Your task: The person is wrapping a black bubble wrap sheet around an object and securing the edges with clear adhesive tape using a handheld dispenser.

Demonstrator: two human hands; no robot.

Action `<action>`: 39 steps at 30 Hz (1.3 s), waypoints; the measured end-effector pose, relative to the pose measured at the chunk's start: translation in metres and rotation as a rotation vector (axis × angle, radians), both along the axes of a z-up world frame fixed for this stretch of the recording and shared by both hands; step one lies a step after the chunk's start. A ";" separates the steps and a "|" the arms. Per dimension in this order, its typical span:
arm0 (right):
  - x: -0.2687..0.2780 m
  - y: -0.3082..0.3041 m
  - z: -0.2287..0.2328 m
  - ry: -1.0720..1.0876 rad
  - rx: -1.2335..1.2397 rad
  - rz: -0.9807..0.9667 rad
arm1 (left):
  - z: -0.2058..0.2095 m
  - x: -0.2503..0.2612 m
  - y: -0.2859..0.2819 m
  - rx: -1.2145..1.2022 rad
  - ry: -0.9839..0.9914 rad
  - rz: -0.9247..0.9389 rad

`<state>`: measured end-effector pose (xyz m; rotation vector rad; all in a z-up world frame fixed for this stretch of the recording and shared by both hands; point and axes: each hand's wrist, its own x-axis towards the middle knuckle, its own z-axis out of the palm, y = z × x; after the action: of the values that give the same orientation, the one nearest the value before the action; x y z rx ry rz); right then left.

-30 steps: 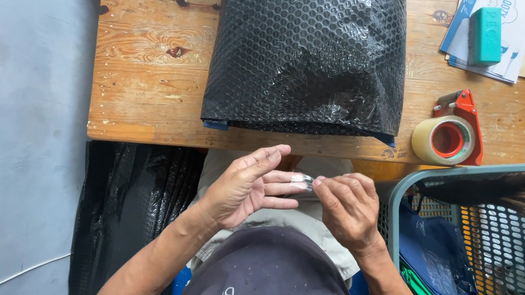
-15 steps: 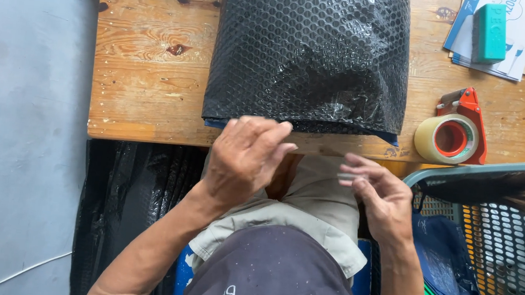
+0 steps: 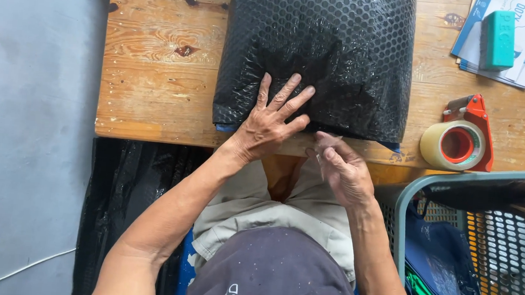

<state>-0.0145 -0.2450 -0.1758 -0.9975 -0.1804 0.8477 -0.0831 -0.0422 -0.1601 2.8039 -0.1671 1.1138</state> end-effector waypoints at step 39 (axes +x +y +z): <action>0.011 0.002 -0.021 0.011 0.321 -0.026 | -0.026 0.022 -0.004 0.138 -0.246 -0.002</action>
<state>-0.0035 -0.2427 -0.1966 -0.6931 -0.2835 0.7717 -0.0608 -0.0459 -0.1861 2.7706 -0.2794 1.4991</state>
